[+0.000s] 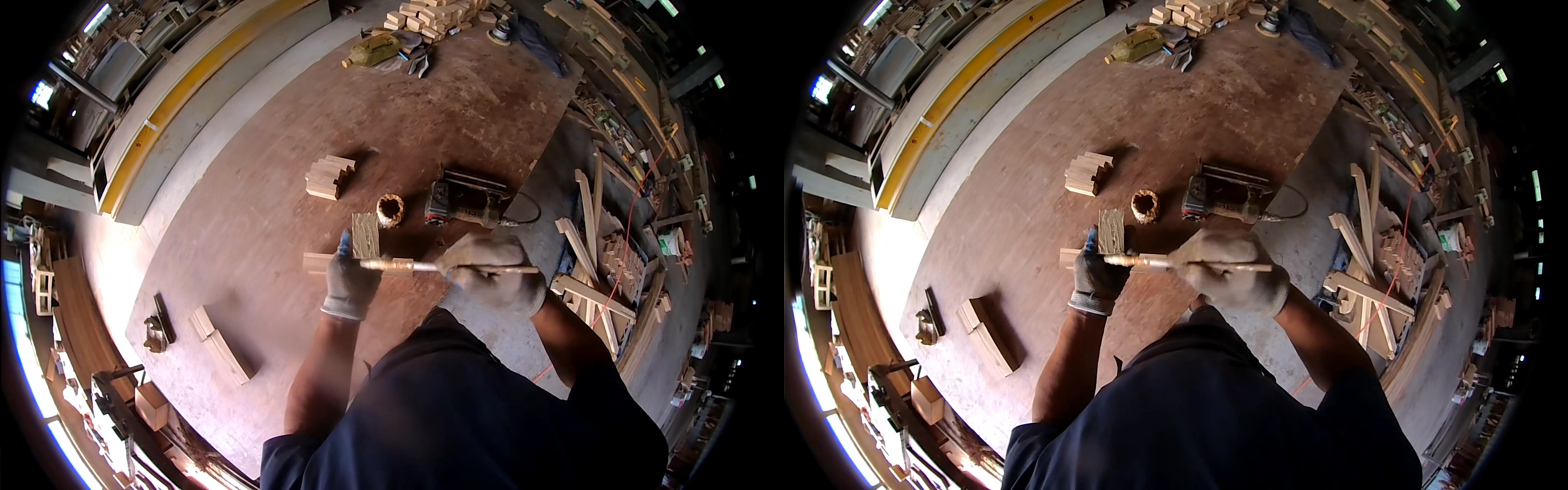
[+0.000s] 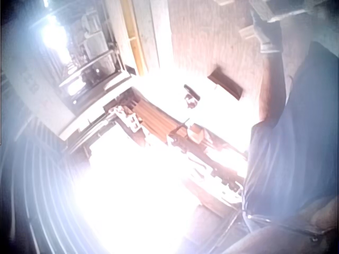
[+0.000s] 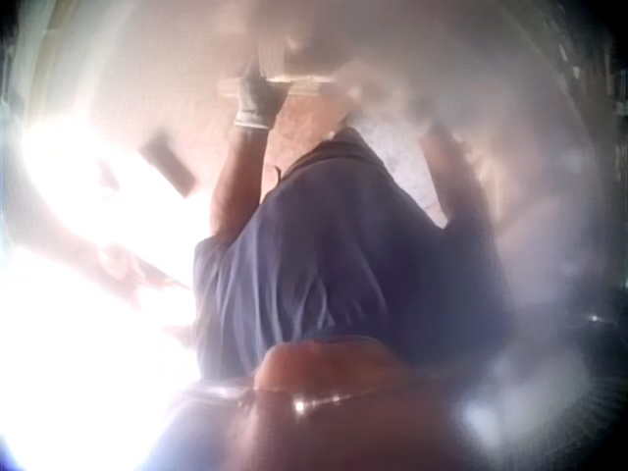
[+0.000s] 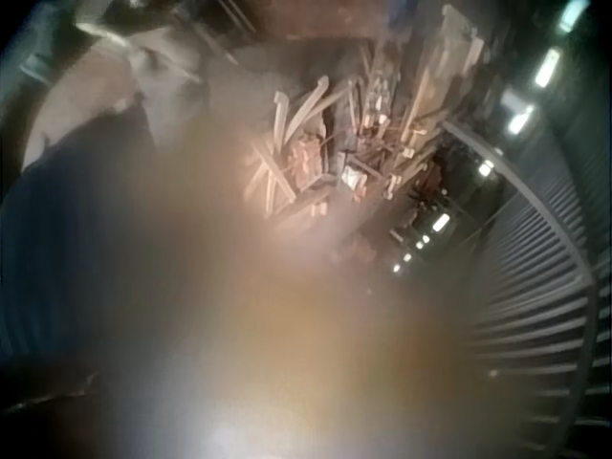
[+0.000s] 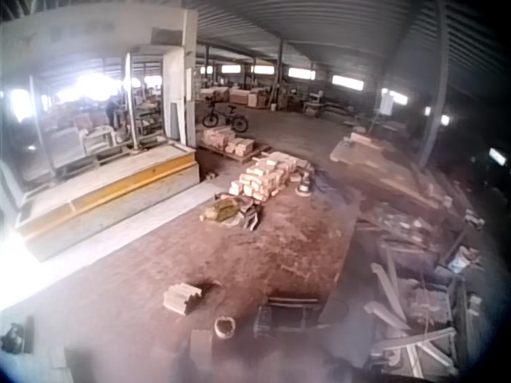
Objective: The person applies glue to small wooden blocks and uses a nail gun to fasten them together on a workbench. They then move to a larger table to assemble these blocks into a wooden box structure, hammering them into place and stacking the finished units.
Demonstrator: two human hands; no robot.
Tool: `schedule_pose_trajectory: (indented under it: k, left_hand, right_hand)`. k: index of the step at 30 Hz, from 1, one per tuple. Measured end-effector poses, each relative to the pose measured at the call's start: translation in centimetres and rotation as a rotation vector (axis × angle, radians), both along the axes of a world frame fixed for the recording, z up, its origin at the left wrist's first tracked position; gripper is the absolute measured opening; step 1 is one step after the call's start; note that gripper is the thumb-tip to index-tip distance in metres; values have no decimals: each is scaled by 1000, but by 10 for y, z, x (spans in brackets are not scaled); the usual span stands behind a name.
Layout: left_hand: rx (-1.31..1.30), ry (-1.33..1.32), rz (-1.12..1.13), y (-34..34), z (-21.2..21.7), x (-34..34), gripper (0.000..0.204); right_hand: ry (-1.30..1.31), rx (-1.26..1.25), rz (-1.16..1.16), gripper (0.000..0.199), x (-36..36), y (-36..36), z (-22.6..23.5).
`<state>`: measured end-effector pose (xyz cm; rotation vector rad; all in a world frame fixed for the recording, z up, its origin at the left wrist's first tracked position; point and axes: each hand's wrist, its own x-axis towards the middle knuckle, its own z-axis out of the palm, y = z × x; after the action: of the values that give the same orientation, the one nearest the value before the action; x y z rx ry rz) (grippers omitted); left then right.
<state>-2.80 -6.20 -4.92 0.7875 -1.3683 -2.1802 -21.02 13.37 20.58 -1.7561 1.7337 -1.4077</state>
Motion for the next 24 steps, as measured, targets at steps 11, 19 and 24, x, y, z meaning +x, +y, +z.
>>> schedule_pose_trajectory:
  k: [11,19,24]
  left_hand:
    - [304,138,65,1,11,-4,48]
    - [357,182,54,12,45,-8,41]
    - [567,247,72,12,49,-8,53]
  right_hand:
    - [-52,72,36,16,-2,3,4]
    - [44,0,-92,18,-10,-7,-5]
    - [-9,59,37,19,4,-3,-3]
